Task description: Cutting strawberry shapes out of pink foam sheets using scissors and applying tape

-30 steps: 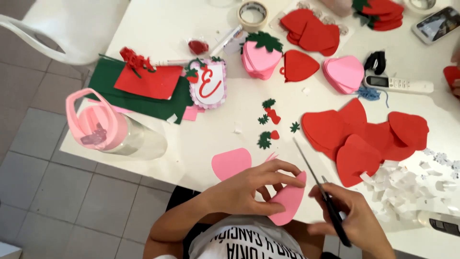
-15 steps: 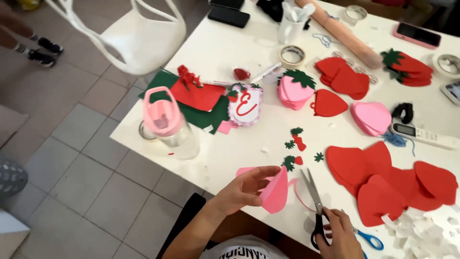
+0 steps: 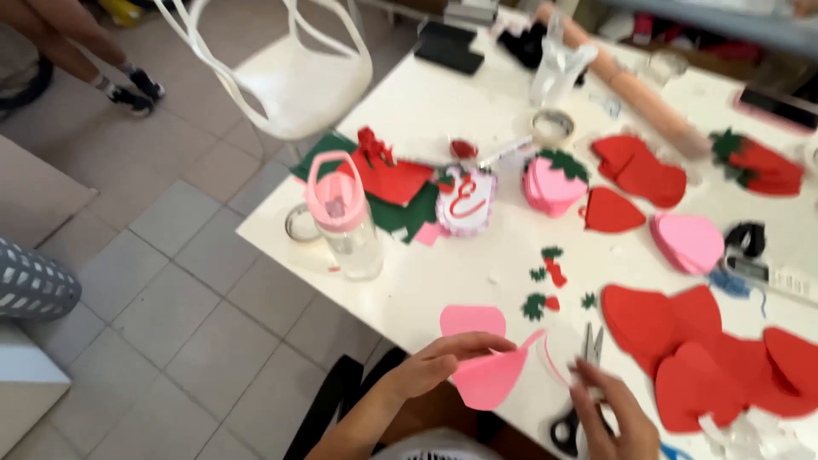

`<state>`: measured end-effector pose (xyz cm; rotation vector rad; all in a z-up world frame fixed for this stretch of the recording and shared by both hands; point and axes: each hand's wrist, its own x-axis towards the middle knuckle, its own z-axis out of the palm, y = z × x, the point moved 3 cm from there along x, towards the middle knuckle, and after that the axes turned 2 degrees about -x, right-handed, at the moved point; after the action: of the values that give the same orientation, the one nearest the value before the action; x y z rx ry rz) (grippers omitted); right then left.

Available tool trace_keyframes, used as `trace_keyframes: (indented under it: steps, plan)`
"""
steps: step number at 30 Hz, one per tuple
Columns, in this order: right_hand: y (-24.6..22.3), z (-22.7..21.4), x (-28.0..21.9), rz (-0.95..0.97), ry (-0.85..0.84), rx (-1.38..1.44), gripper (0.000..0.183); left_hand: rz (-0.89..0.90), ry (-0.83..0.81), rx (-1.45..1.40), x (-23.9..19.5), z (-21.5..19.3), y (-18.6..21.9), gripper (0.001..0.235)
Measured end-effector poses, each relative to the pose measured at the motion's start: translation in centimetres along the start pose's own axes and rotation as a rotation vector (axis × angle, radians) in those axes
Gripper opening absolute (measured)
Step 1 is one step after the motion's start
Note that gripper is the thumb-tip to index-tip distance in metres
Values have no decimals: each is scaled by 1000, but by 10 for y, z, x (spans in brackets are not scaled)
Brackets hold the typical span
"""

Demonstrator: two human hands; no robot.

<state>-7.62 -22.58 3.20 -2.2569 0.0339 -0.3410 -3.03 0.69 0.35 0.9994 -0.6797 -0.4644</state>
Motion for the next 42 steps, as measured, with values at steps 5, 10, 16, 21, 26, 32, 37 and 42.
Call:
trace_keyframes:
  steps: [5,10,16,21,26,32,37,42]
  plan:
    - [-5,36,11,147,-181,330,19,-167,-33,106,2,8,-22,79]
    - [3,46,2,228,-219,379,24,-171,282,88,1,5,-17,37]
    - [-9,51,-1,66,-162,318,19,-225,438,290,-1,-2,-6,38]
    - [-7,50,-8,324,-8,391,21,-338,437,109,-3,-3,-1,38]
    - [28,59,-15,367,-60,564,22,-341,482,125,-7,-6,-14,28]
    - [15,66,-18,479,-226,755,32,-331,613,33,0,-17,-16,31]
    - [3,71,-15,340,-280,900,60,-316,685,74,12,-19,-6,26]
    - [-20,60,-9,386,-181,708,55,-37,702,575,16,-20,15,25]
